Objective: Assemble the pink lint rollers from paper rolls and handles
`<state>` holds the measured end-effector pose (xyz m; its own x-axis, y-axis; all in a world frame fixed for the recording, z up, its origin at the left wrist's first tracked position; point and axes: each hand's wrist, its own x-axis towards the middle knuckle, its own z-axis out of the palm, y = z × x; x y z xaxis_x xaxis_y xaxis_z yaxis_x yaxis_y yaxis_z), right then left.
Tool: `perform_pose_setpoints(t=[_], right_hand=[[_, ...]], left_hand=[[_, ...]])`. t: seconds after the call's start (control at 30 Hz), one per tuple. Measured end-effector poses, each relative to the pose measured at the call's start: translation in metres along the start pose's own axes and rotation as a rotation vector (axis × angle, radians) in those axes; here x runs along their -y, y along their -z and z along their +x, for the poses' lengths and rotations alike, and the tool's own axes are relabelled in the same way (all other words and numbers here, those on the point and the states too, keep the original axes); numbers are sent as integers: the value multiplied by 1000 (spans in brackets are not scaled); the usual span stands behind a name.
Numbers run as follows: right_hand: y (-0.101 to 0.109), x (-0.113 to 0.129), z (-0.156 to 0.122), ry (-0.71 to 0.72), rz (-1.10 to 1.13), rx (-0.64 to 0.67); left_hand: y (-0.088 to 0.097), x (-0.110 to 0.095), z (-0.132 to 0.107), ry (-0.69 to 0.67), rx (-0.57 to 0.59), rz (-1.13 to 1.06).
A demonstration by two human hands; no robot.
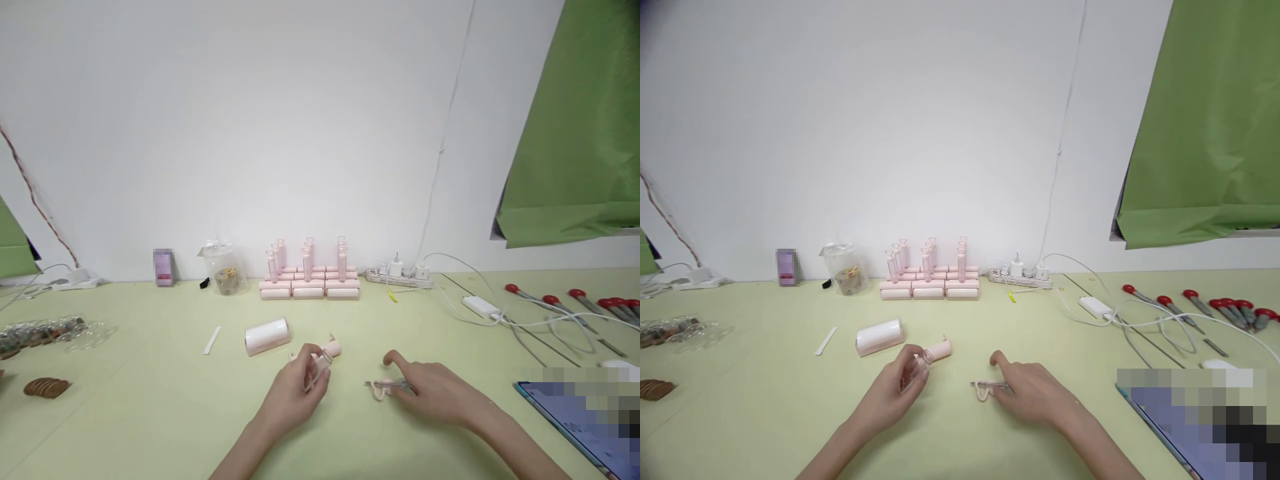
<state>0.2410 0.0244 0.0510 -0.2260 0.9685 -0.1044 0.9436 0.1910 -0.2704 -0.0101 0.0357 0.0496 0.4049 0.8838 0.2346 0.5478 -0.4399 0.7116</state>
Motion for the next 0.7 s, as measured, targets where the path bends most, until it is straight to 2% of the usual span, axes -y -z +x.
perform_pose_setpoints(t=[0.13, 0.23, 0.3, 0.37, 0.47, 0.53, 0.6, 0.7], right_hand=[[16, -15, -4, -123, -40, 21], [20, -5, -3, -109, 68, -119], [12, 12, 0, -17, 271, -177], [-4, 33, 4, 80, 454, -154], [-34, 60, 8, 93, 522, -175], [-46, 71, 9, 88, 552, -187], [-48, 72, 9, 84, 554, -191], [-36, 61, 8, 76, 411, -269]], left_hand=[[-5, -1, 4, 122, 4, -382], [-19, 2, 4, 135, 25, -490], [-31, 7, 3, 133, 1, -479], [-42, 11, 3, 160, -43, -475], [-53, 15, 5, 207, -118, -551], [-54, 14, 8, 232, -116, -593], [-49, 12, 10, 217, -67, -562], [-30, 14, 12, 101, -96, -309]])
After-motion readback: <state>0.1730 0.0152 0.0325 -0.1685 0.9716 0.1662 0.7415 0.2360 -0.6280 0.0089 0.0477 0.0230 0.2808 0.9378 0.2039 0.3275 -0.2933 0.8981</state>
